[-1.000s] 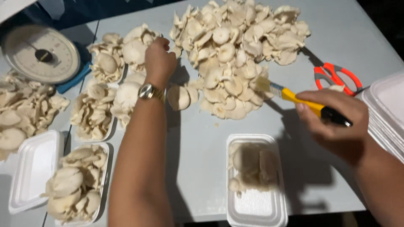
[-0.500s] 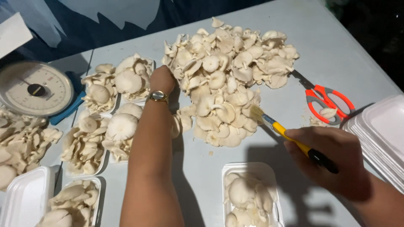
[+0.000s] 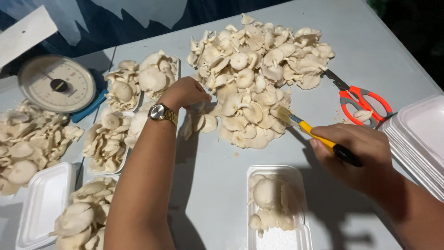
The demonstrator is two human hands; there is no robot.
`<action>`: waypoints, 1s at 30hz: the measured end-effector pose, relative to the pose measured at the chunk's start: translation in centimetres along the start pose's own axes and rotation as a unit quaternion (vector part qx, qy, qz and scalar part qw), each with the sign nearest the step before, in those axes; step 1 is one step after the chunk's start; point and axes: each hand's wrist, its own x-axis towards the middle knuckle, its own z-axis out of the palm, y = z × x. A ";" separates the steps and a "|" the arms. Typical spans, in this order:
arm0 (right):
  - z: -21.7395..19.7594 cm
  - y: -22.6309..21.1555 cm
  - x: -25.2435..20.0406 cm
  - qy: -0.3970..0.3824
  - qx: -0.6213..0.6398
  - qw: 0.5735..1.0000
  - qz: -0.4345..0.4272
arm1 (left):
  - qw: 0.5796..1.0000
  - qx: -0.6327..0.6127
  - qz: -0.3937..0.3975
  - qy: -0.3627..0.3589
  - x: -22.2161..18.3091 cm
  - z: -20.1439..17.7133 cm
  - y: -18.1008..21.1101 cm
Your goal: The person cleans oyster mushrooms by hand and with a yellow-handled brush, placing them into white foam trays.
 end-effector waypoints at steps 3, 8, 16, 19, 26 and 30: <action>0.1 0.3 -0.4 0.001 -0.027 1.000 0.012 | 0.990 -0.110 -0.024 0.081 -3.3 -1.8 2.7; 0.4 0.3 -0.5 0.006 -0.033 0.999 0.015 | 0.966 -0.218 0.046 0.130 -1.5 -1.4 5.2; 0.5 1.0 -0.4 0.001 -0.045 0.999 0.008 | 0.947 -0.285 0.024 0.146 2.5 1.2 5.9; 0.5 1.1 -0.6 -0.018 -0.070 0.997 0.039 | 0.952 -0.196 0.056 0.227 2.9 1.3 4.4; 0.1 0.1 0.0 -0.014 -0.034 0.999 0.012 | 0.927 -0.233 0.124 0.267 -6.2 2.1 4.0; -0.2 -0.6 0.5 -0.015 -0.005 1.000 -0.009 | 0.899 -0.203 0.226 0.317 -6.3 8.5 0.1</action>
